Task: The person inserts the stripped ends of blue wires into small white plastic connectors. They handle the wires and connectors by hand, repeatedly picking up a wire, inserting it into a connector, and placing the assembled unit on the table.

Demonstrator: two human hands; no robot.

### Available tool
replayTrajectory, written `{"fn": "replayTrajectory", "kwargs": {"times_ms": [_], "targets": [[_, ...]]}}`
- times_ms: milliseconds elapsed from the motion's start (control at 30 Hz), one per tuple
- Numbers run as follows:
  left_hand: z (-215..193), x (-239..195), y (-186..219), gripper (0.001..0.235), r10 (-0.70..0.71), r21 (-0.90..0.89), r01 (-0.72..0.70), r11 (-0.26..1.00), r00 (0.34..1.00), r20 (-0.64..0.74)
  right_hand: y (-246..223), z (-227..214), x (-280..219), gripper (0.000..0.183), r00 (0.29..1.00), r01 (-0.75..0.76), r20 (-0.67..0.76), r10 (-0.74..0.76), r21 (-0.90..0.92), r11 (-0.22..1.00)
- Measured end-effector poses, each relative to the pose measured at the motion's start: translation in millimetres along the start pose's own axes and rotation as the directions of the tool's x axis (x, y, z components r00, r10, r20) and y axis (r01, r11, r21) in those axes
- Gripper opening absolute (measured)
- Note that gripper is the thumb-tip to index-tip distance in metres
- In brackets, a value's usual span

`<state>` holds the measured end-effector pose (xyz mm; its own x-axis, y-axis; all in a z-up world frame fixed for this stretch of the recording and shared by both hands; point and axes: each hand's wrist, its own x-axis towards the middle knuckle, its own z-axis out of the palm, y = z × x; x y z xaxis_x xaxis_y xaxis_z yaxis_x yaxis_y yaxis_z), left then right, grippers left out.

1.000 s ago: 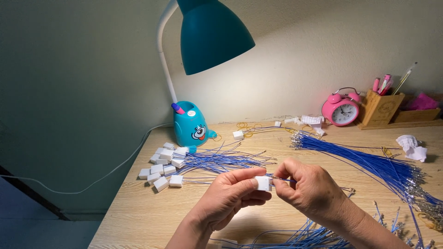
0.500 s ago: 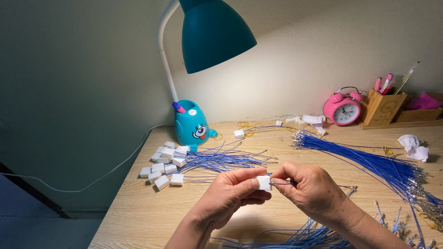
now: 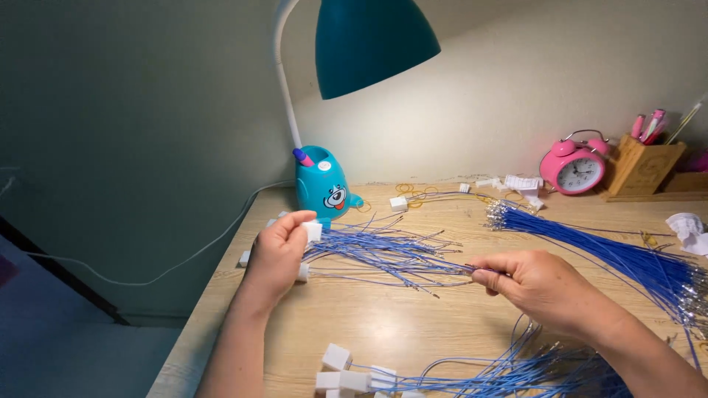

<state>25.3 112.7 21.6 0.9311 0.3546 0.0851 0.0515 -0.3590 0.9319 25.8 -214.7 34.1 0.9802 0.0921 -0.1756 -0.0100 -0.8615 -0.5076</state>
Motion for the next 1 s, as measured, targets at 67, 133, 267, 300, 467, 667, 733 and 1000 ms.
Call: {"fn": "replayTrajectory", "kwargs": {"times_ms": [67, 133, 267, 300, 467, 667, 733, 1000], "targets": [[-4, 4, -6, 0.04, -0.053, 0.171, 0.062, 0.983, 0.997, -0.056, 13, 11, 12, 0.033, 0.998, 0.061, -0.005, -0.061, 0.013, 0.998], [-7, 12, -22, 0.043, -0.106, 0.338, 0.14, 0.931, 0.987, -0.119, 25, 20, 24, 0.035, 0.992, 0.122, 0.0, -0.123, 0.031, 0.992], [-4, 25, -55, 0.051, 0.012, 0.576, 0.038, 0.816, 0.996, -0.083, 26, 16, 23, 0.043, 0.959, 0.235, -0.128, -0.255, -0.15, 0.96], [-2, 27, -57, 0.05, 0.019, 0.616, 0.027, 0.787, 0.998, -0.067, 19, 9, 18, 0.048, 0.973, 0.149, -0.143, -0.178, -0.194, 0.97], [-1, 14, -47, 0.048, 0.191, 0.553, -0.121, 0.825, 0.979, -0.071, -2, -3, -7, 0.043, 0.979, 0.066, -0.187, -0.077, -0.061, 0.996], [-10, -65, 16, 0.045, 0.137, 0.384, -0.405, 0.83, 0.815, 0.563, -28, -15, -34, 0.021, 0.973, 0.115, -0.205, -0.104, 0.039, 0.993], [-9, -80, 5, 0.044, 0.11, 0.374, -0.521, 0.767, 0.682, 0.723, -29, -13, -36, 0.026, 0.977, 0.105, -0.194, -0.086, 0.091, 0.99], [-13, -96, -19, 0.027, -0.044, 0.455, -0.475, 0.753, 0.653, 0.756, -18, -4, -30, 0.02, 0.901, 0.359, -0.287, -0.324, 0.075, 0.93]]}}
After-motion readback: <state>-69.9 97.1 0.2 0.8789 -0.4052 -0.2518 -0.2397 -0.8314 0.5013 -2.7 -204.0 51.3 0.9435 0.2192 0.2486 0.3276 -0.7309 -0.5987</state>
